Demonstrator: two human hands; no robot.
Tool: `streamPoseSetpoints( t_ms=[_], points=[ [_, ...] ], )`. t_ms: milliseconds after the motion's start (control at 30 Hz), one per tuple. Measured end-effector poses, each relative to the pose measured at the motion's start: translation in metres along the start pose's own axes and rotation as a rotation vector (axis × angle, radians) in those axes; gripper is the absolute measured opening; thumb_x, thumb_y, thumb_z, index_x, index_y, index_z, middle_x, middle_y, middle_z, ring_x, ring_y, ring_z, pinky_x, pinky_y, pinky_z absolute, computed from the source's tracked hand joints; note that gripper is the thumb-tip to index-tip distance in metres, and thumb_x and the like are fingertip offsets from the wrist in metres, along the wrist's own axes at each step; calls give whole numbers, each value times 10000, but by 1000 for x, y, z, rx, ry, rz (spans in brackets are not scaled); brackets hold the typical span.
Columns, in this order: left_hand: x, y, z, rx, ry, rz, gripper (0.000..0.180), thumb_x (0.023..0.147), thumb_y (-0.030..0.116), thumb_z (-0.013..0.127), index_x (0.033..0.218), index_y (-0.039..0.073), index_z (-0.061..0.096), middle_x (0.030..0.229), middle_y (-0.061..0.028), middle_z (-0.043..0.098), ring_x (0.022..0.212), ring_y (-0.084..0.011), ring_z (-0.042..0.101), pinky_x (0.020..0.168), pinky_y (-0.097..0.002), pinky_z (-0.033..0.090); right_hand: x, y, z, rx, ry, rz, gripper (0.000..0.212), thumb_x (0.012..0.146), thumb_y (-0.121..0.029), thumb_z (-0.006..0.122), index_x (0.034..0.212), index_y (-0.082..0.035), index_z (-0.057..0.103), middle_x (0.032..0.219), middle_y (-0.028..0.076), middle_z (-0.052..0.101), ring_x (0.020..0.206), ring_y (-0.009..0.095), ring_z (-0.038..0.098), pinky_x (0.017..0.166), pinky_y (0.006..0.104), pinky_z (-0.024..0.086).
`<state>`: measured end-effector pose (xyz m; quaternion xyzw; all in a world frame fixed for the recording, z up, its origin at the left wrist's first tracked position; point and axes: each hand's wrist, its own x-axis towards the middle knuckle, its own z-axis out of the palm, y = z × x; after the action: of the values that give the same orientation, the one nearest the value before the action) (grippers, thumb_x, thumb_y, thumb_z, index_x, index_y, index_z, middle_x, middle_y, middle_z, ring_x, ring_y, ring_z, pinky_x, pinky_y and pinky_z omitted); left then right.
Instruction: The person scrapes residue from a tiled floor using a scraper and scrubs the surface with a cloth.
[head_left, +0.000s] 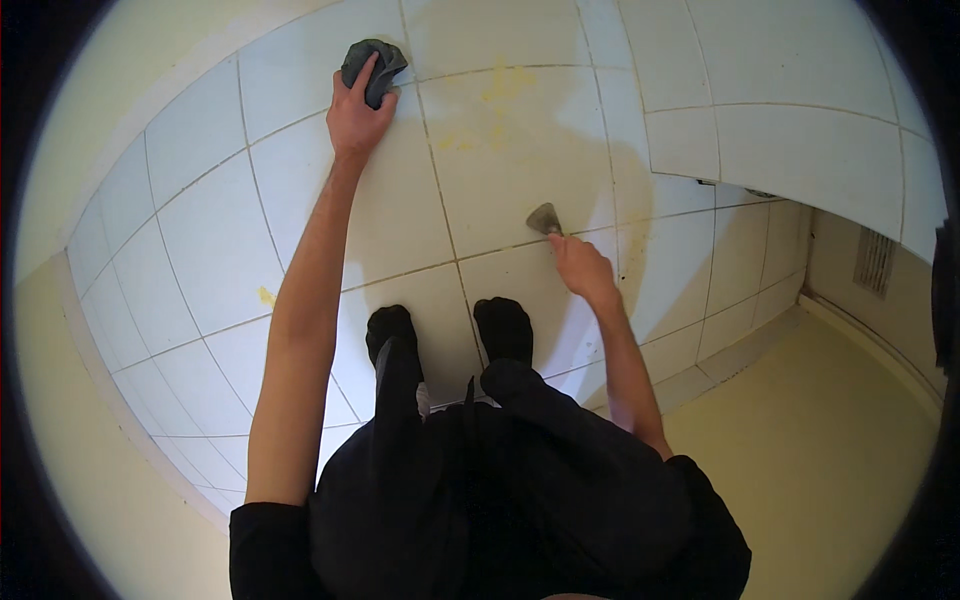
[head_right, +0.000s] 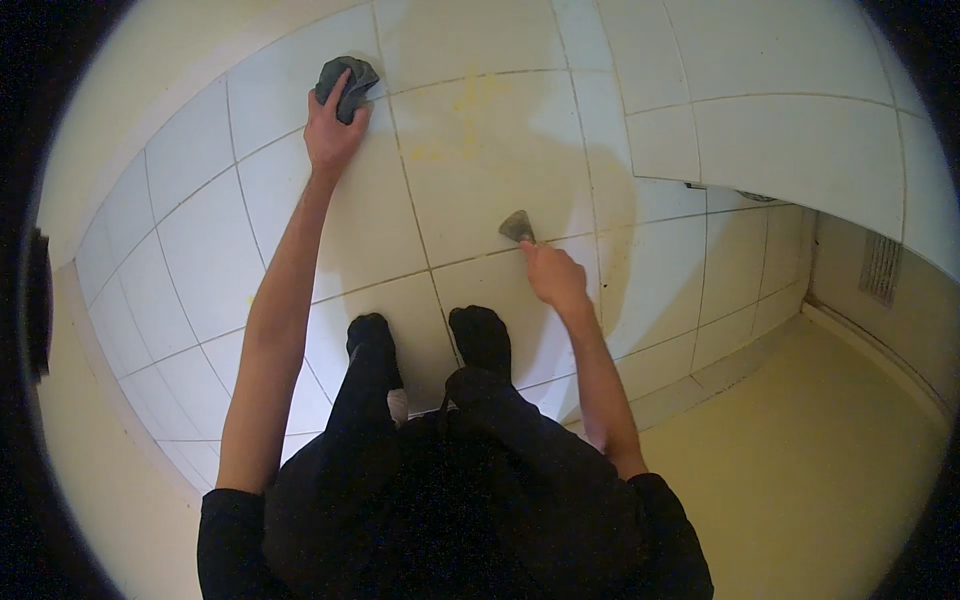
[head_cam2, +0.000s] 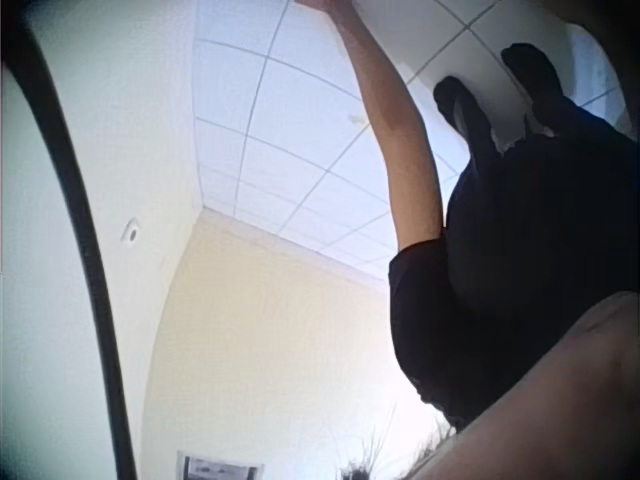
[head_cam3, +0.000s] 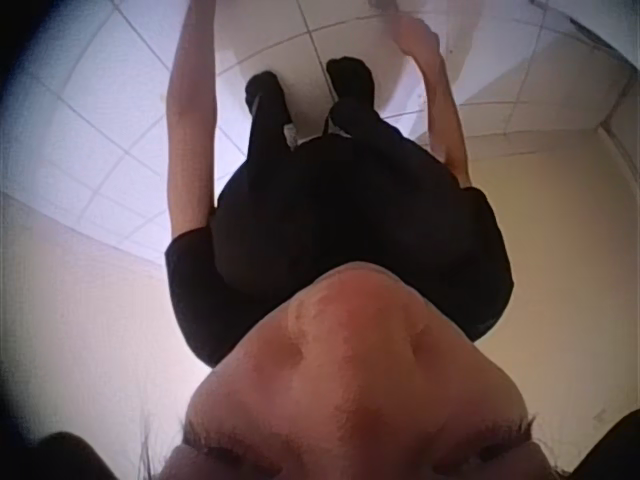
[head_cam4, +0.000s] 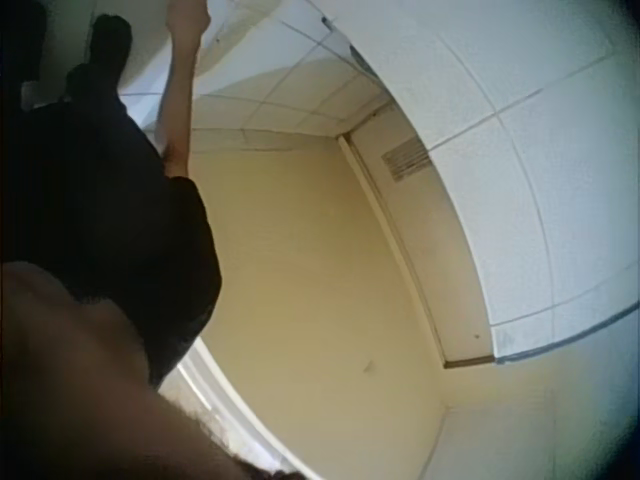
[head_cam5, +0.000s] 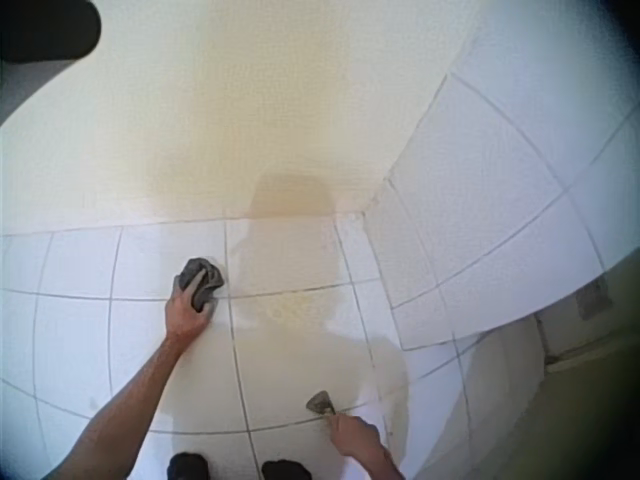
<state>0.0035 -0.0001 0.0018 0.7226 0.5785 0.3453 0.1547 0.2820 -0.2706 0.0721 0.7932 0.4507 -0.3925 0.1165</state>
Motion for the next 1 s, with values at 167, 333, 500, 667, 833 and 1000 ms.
streamPoseSetpoints(
  t_ms=[167,333,500,667,833,1000],
  points=[
    [0,-2,0,11,0,-8,589,755,253,722,1335,254,618,1188,-124,571,969,-342,662,786,-432,580,11,69,-15,-47,-196,111,597,1045,-478,348,1069,10,693,1097,263,686,1062,437,645,890,547,493],
    [1,1,2,13,0,-5,587,760,252,717,1338,261,615,1189,-121,568,975,-340,662,788,-434,579,-1,70,9,39,-134,75,650,1050,-498,320,1026,33,695,1066,285,681,1058,448,638,895,536,493],
    [2,-2,-1,23,-1,-7,592,767,254,711,1349,263,605,1191,-120,567,972,-342,662,792,-439,579,-11,56,8,55,-54,58,640,1061,-468,310,1009,51,680,1039,325,660,1027,499,617,903,563,478],
    [1,2,-1,44,-38,-42,597,767,263,713,1353,273,601,1199,-123,566,975,-347,666,793,-442,581,-17,29,46,216,60,115,634,1061,-463,313,987,53,674,1037,324,660,1021,513,611,895,562,482],
    [0,-1,1,26,-4,-7,594,766,268,717,1350,277,605,1197,-127,566,968,-350,668,784,-443,581,-29,34,67,299,127,137,633,1058,-449,338,936,83,656,979,353,654,987,525,617,859,574,486],
    [0,1,1,31,-19,-33,594,767,269,717,1350,274,606,1195,-126,565,958,-347,668,780,-440,580,-33,30,79,367,212,121,628,1056,-438,347,917,90,658,958,357,653,971,529,618,835,576,490]
  ],
)
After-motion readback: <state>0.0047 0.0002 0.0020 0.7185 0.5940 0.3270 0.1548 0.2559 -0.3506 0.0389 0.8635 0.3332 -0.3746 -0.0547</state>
